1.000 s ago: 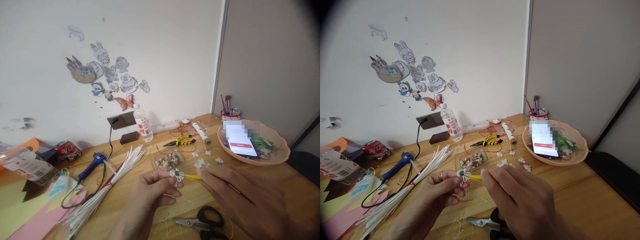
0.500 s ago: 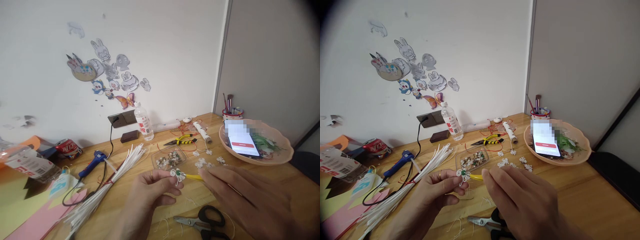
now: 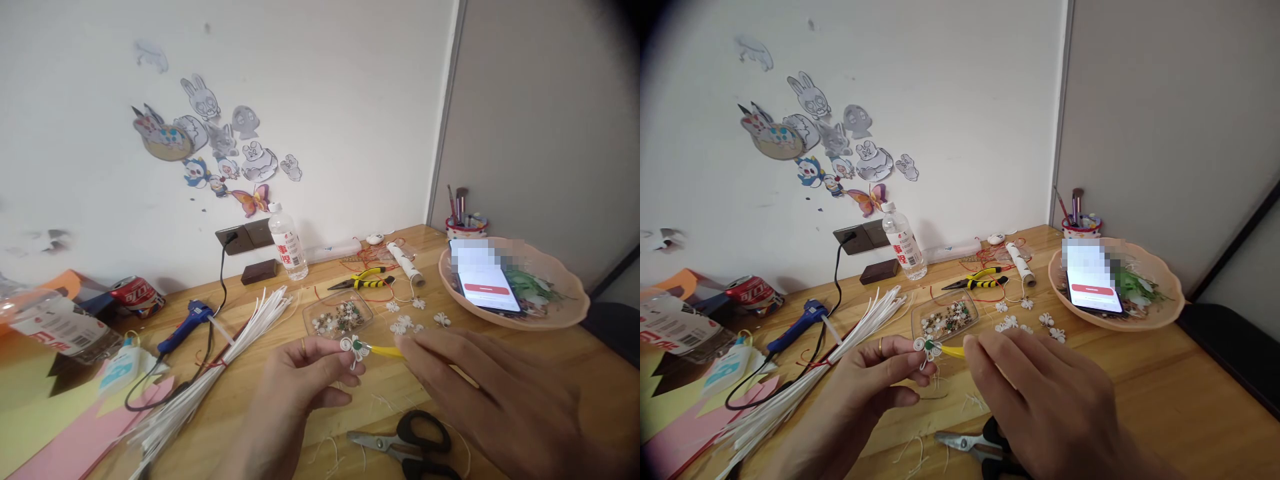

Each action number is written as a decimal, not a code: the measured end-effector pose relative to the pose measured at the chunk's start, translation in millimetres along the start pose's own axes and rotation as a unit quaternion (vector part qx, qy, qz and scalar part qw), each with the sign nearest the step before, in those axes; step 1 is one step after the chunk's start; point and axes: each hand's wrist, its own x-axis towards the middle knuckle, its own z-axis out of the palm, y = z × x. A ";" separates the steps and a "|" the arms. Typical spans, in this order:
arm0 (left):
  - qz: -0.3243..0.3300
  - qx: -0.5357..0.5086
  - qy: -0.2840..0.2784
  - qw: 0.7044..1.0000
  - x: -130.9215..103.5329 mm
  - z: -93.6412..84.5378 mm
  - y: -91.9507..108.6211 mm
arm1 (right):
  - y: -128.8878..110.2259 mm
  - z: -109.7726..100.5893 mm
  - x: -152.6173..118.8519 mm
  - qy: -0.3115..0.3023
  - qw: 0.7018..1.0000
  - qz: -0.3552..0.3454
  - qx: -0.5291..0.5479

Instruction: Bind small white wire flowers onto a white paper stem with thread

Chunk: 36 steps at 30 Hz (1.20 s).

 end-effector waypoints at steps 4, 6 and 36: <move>-0.002 -0.005 -0.004 1.000 -0.3 -0.5 -1.4 | -0.8 -2.4 2.9 -0.002 1.000 -0.006 -0.002; -0.003 -0.010 -0.010 1.000 -0.4 -0.3 -2.5 | -1.0 -4.0 4.6 -0.003 1.000 -0.013 -0.001; 0.061 0.016 0.031 0.998 -5.5 5.1 -2.7 | -3.4 -2.1 -3.7 -0.009 1.000 0.007 -0.013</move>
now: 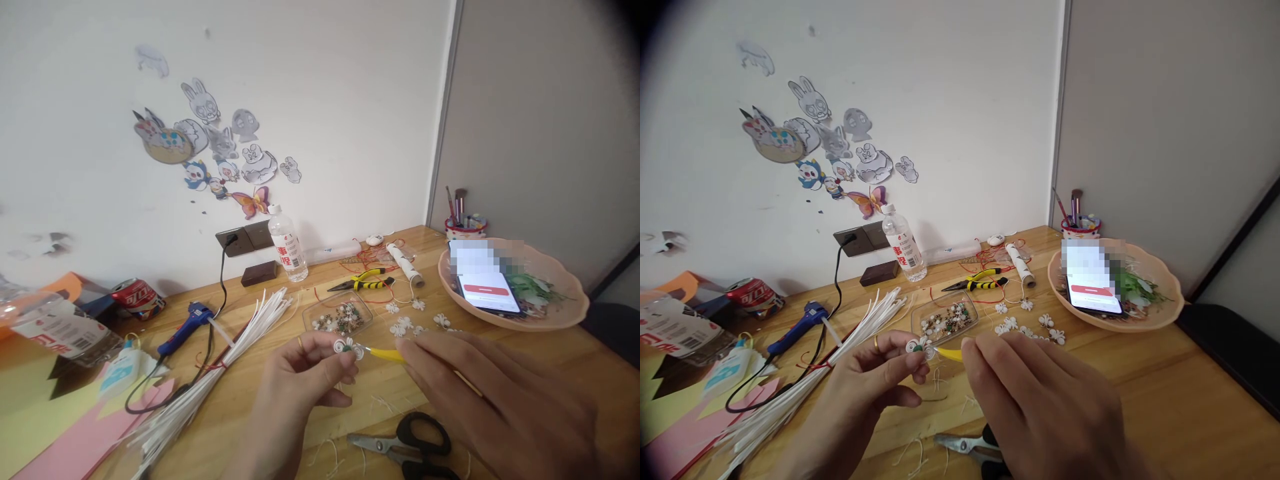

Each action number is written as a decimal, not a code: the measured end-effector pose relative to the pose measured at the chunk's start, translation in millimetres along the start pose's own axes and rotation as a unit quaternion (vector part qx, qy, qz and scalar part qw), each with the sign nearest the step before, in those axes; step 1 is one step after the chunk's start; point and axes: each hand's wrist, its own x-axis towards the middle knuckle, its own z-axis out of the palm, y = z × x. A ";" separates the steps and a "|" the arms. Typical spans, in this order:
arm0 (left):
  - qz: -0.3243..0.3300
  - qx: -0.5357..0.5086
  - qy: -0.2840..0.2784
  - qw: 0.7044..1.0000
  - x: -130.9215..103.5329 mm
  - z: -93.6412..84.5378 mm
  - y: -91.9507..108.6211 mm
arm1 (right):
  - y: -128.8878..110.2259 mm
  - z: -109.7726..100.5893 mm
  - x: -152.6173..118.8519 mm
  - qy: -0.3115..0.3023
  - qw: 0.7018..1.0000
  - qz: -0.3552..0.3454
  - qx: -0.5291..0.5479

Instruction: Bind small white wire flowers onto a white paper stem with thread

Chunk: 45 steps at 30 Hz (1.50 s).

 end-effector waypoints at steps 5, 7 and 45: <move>0.005 -0.008 0.000 1.000 -0.3 -0.9 0.3 | 6.5 6.2 -0.2 -0.015 0.998 0.058 -0.022; 0.005 -0.008 -0.001 1.000 -0.5 -1.0 0.7 | 7.1 8.3 1.3 -0.011 0.996 0.085 0.006; -0.066 0.018 -0.073 0.995 7.1 1.0 -7.0 | -6.5 15.7 13.8 -0.276 0.681 0.417 0.535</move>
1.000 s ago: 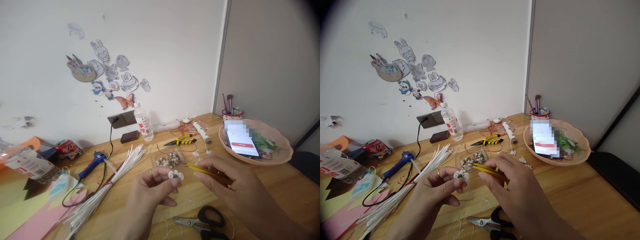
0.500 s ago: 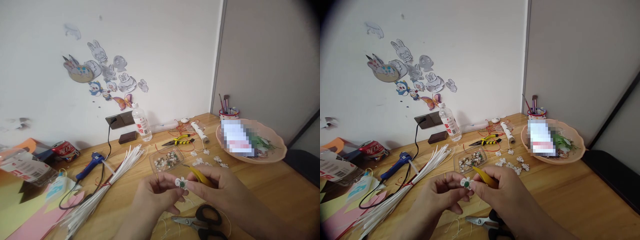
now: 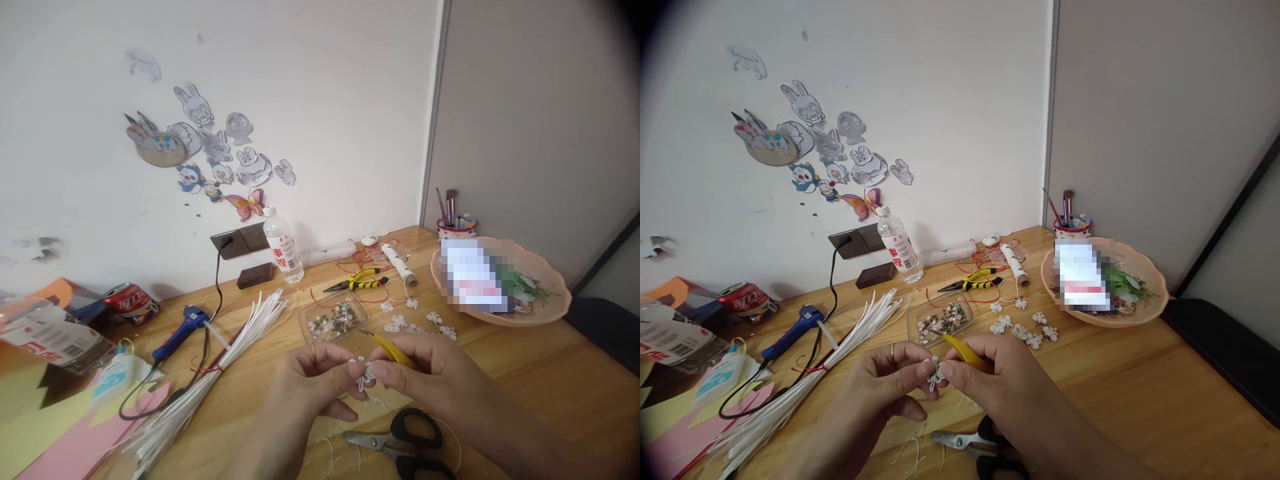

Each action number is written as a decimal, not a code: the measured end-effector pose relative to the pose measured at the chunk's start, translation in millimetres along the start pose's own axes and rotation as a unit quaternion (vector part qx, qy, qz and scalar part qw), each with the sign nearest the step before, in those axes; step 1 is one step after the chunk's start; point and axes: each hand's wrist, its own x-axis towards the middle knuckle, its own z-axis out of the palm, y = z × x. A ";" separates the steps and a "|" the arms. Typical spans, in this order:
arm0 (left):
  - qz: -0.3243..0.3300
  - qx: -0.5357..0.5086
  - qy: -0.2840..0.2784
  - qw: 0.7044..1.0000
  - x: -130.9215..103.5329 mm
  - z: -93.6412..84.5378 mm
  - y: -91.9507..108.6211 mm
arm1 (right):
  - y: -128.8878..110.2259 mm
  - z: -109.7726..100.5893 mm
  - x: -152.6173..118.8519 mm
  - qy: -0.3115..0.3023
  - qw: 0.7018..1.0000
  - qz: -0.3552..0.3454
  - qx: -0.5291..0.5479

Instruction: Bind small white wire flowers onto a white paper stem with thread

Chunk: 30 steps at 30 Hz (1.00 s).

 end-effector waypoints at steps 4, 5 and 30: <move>0.001 0.002 0.003 1.000 0.6 0.1 0.0 | -1.2 0.1 -0.7 0.002 1.000 0.002 0.010; 0.000 0.001 0.004 1.000 0.7 0.2 -0.1 | -1.6 0.0 -0.9 0.001 1.000 0.002 0.010; 0.058 -0.055 -0.017 0.997 -5.5 -0.3 0.7 | -3.9 -6.7 2.3 0.078 0.994 -0.068 -0.025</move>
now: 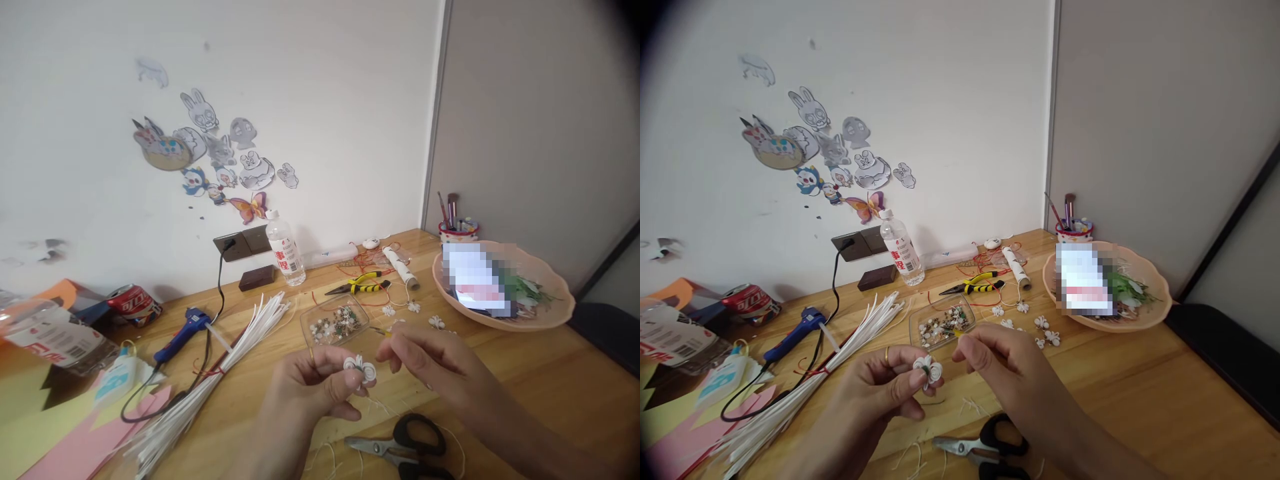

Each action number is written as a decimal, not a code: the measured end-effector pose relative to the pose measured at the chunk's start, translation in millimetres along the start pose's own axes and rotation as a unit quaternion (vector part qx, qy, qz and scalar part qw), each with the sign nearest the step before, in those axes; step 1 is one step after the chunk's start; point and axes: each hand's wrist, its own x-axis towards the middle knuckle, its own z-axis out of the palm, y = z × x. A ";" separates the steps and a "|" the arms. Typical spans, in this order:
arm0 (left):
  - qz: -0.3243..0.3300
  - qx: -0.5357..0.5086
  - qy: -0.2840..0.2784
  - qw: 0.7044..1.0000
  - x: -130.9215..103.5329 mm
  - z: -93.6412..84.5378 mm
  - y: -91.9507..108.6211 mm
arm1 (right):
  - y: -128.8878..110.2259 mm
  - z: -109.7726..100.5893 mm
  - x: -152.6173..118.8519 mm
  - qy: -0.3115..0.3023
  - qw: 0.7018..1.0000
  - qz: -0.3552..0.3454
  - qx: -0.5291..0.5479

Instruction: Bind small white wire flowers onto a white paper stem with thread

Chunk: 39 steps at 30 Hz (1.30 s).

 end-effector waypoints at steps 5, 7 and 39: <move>0.010 -0.018 -0.015 1.000 -3.1 -0.3 4.1 | 5.0 -0.6 -3.1 -0.005 0.992 -0.097 -0.075; 0.010 -0.022 -0.024 0.999 -4.1 -0.4 5.0 | 5.7 0.0 -5.5 -0.007 0.989 -0.116 -0.092; -0.098 -0.136 -0.094 0.981 -0.2 -4.7 -0.2 | 7.4 -0.9 -6.0 0.032 0.968 -0.214 -0.126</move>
